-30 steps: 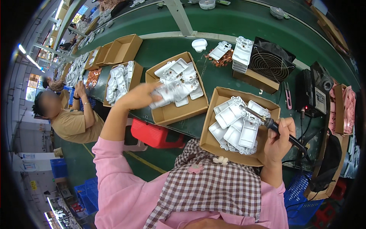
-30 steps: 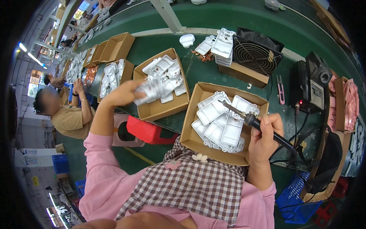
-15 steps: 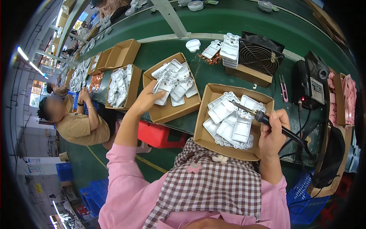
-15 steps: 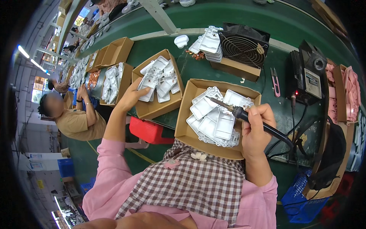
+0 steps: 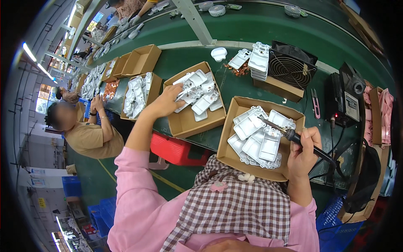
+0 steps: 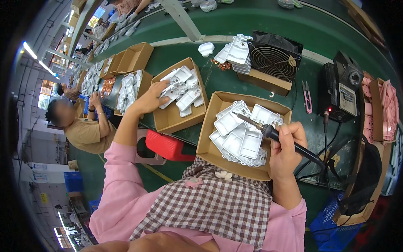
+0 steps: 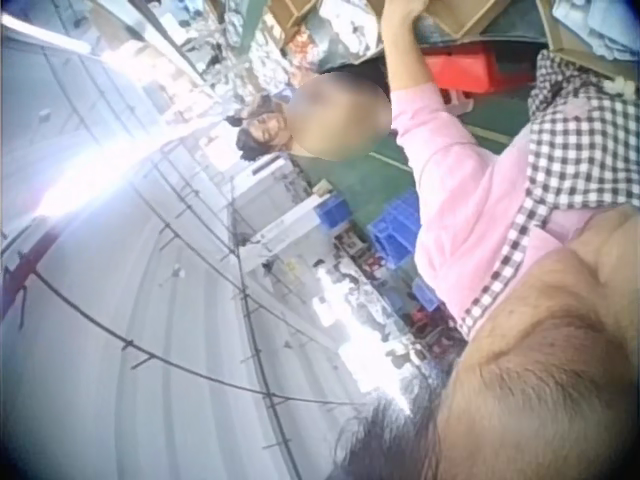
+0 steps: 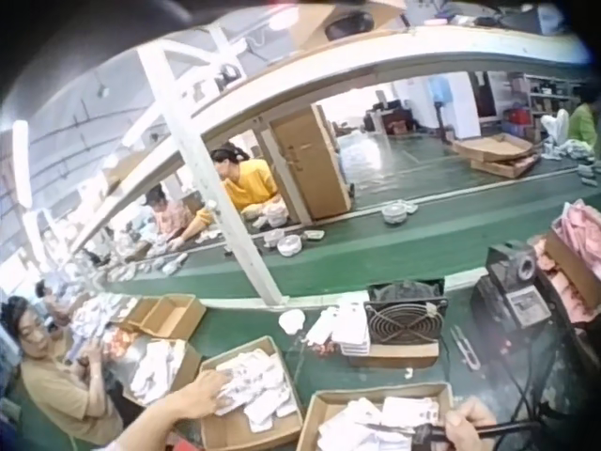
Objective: The person solders plastic casing components using a soldering iron, picking them from and placing them into cardboard boxes on the assembly line.
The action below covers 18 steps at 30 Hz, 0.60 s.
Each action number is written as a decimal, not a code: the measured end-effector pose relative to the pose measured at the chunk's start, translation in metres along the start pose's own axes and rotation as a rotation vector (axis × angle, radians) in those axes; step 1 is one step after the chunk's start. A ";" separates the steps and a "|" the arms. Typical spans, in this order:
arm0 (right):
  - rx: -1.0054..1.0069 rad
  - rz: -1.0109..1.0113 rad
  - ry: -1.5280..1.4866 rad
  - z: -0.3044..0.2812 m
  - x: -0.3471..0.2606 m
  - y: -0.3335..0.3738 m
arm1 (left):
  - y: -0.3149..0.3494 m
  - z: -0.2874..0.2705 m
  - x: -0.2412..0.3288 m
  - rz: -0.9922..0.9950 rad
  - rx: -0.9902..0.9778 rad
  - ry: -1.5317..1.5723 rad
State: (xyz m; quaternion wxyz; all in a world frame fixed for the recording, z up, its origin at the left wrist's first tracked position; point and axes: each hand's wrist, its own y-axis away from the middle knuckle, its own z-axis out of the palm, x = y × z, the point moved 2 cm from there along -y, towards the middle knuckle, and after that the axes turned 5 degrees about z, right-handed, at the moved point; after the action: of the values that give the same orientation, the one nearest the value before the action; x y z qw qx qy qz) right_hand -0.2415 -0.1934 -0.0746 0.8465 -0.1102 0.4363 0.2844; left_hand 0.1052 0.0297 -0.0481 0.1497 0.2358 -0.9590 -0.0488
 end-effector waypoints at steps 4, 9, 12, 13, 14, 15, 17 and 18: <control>0.032 0.004 -0.008 0.001 0.000 -0.001 | -0.002 0.002 -0.007 0.090 -0.109 -0.031; 0.030 -0.007 -0.001 0.005 0.000 -0.003 | 0.008 0.020 0.014 0.074 -0.028 0.013; 0.013 -0.049 0.090 0.008 -0.002 -0.002 | 0.014 0.032 0.027 0.121 0.213 -0.005; 0.007 -0.044 0.096 0.010 -0.001 -0.003 | 0.014 0.033 0.029 0.119 0.225 0.016; 0.031 -0.060 0.097 0.011 -0.001 -0.003 | 0.014 0.033 0.031 0.112 0.227 0.022; 0.056 -0.077 0.099 0.013 -0.001 -0.004 | 0.014 0.031 0.032 0.125 0.261 0.069; 0.054 -0.076 0.113 0.013 0.000 -0.004 | 0.015 0.031 0.033 0.132 0.300 0.118; 0.060 -0.077 0.122 0.013 0.001 -0.005 | 0.017 0.031 0.033 0.118 0.333 0.170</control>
State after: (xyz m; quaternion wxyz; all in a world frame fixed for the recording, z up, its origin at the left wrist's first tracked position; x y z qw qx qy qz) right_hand -0.2299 -0.1913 -0.0678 0.8316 -0.1187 0.4909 0.2311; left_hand 0.0607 0.0299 -0.0664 0.1915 0.2039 -0.9499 0.1397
